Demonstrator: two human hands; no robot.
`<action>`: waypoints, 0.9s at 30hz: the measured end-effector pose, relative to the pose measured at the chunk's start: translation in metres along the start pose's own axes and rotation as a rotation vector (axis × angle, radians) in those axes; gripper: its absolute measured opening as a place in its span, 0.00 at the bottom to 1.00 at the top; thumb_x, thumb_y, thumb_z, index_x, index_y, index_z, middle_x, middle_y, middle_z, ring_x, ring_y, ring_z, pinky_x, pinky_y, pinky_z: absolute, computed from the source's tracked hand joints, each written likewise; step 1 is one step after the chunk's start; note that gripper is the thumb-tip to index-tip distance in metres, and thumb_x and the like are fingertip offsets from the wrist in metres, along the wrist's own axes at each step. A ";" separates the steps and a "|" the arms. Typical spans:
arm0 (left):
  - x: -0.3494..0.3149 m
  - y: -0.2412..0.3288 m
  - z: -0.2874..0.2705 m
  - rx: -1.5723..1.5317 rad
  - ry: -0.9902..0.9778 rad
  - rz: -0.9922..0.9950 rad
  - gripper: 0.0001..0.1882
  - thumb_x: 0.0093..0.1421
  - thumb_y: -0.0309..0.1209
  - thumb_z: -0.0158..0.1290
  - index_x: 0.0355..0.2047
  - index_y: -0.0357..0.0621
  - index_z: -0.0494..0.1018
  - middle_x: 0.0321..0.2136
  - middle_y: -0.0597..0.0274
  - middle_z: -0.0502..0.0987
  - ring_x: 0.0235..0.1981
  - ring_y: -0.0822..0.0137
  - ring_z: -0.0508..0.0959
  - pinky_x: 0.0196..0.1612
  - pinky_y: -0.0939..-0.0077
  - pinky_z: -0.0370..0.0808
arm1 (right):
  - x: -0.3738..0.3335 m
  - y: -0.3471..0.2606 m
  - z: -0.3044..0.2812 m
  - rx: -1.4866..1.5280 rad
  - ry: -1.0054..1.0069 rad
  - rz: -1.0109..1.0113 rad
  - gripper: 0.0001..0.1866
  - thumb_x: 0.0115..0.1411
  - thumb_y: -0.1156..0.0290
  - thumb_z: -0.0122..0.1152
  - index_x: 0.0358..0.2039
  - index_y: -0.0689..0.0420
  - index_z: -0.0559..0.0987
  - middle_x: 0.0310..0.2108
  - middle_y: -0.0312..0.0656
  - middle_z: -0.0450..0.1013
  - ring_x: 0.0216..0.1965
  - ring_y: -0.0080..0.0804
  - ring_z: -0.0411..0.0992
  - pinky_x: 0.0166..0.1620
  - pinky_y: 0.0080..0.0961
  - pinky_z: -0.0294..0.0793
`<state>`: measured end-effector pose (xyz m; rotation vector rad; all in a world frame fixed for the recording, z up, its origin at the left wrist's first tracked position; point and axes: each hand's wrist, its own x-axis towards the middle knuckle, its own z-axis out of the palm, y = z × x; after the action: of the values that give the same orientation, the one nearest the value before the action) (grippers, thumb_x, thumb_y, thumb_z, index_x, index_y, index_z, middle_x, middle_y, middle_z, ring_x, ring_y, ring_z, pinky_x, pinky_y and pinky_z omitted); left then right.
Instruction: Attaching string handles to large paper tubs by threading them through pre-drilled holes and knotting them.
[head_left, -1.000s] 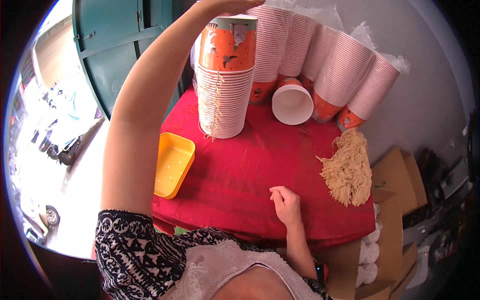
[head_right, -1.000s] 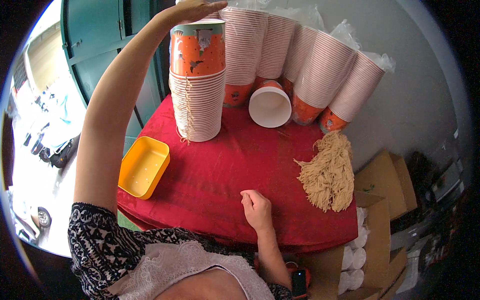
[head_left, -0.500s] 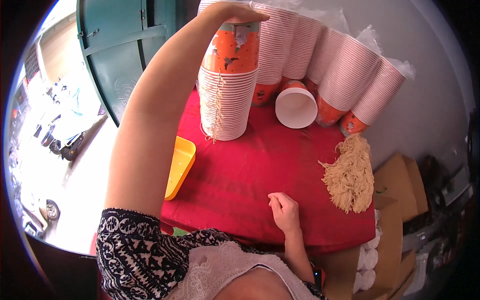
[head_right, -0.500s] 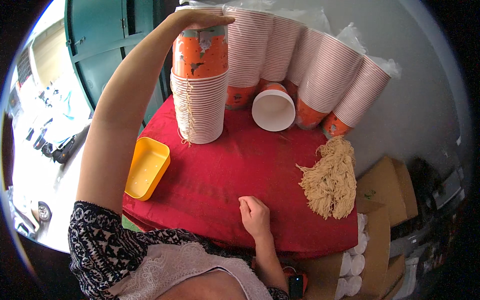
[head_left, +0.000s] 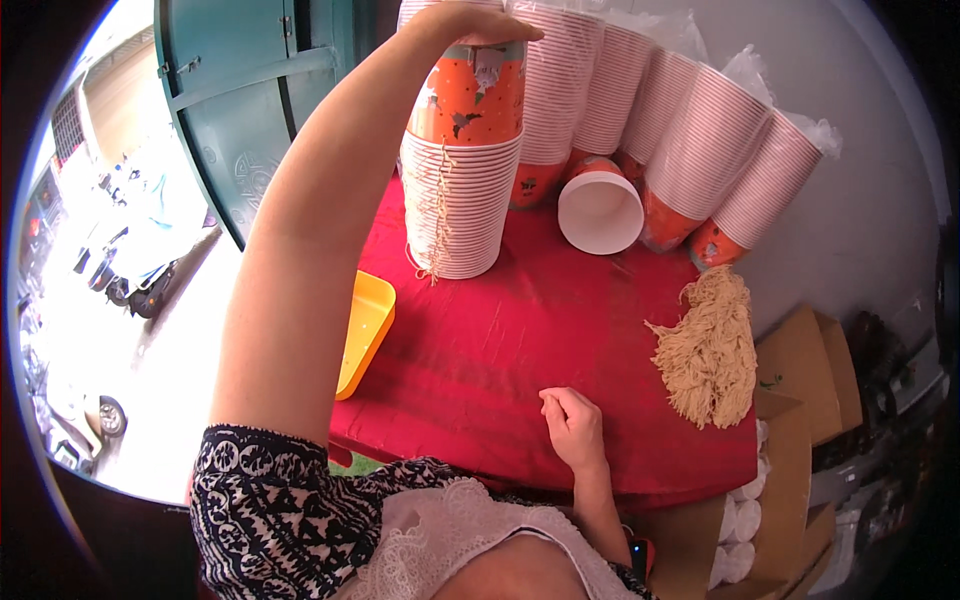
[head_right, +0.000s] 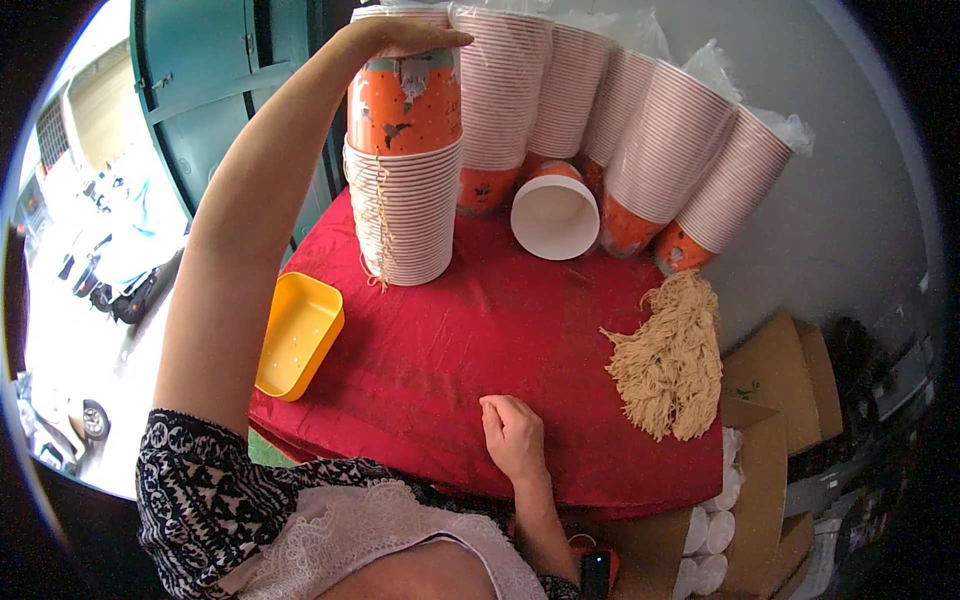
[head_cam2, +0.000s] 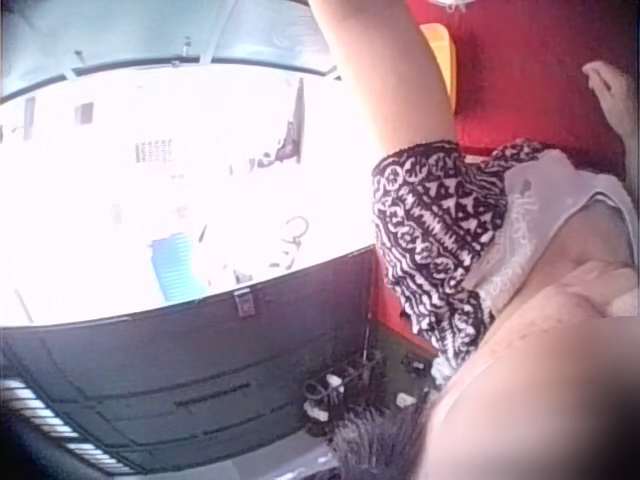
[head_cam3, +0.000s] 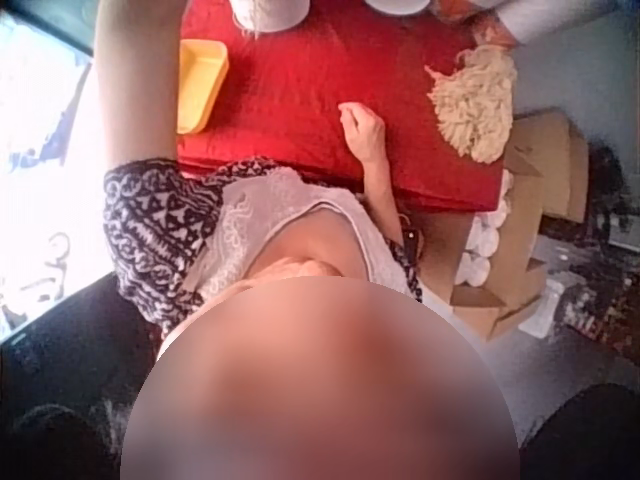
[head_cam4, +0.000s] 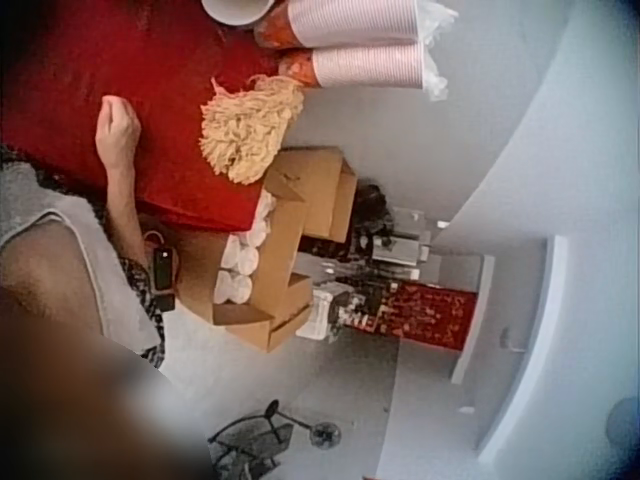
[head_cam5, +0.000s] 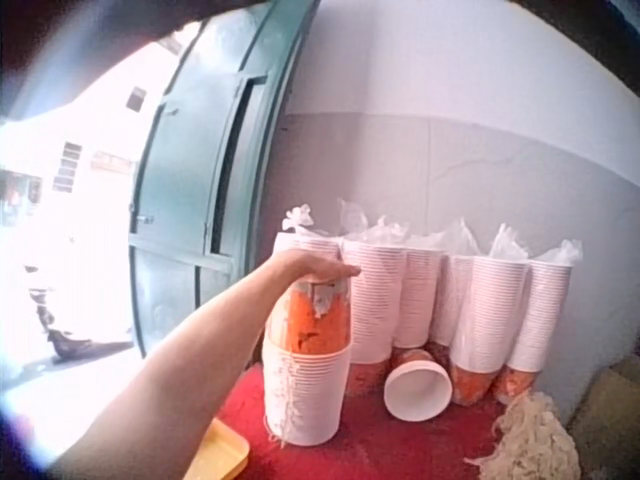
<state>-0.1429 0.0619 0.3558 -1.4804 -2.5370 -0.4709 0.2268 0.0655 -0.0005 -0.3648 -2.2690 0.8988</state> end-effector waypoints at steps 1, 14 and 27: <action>0.002 -0.001 0.003 -0.037 0.002 -0.011 0.38 0.61 0.61 0.44 0.56 0.40 0.70 0.59 0.48 0.67 0.63 0.55 0.63 0.64 0.63 0.57 | 0.000 0.000 0.000 -0.005 0.002 -0.004 0.06 0.60 0.78 0.54 0.33 0.65 0.78 0.23 0.45 0.74 0.25 0.34 0.74 0.31 0.27 0.73; 0.046 -0.068 0.017 -0.093 0.109 0.074 0.41 0.60 0.67 0.38 0.62 0.51 0.65 0.62 0.48 0.62 0.65 0.50 0.59 0.67 0.61 0.53 | 0.001 -0.007 0.006 0.022 -0.042 0.030 0.06 0.59 0.74 0.55 0.34 0.62 0.78 0.32 0.50 0.77 0.34 0.48 0.76 0.37 0.37 0.76; -0.117 0.097 0.136 -0.374 0.850 0.665 0.10 0.49 0.30 0.57 0.32 0.39 0.75 0.46 0.45 0.70 0.49 0.45 0.68 0.54 0.55 0.66 | -0.001 0.003 0.000 -0.017 0.015 -0.044 0.05 0.59 0.75 0.56 0.33 0.62 0.78 0.29 0.50 0.76 0.32 0.46 0.76 0.35 0.35 0.75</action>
<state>0.0019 0.0585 0.2111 -1.6288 -1.2734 -1.1694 0.2275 0.0676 -0.0029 -0.3267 -2.2640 0.8519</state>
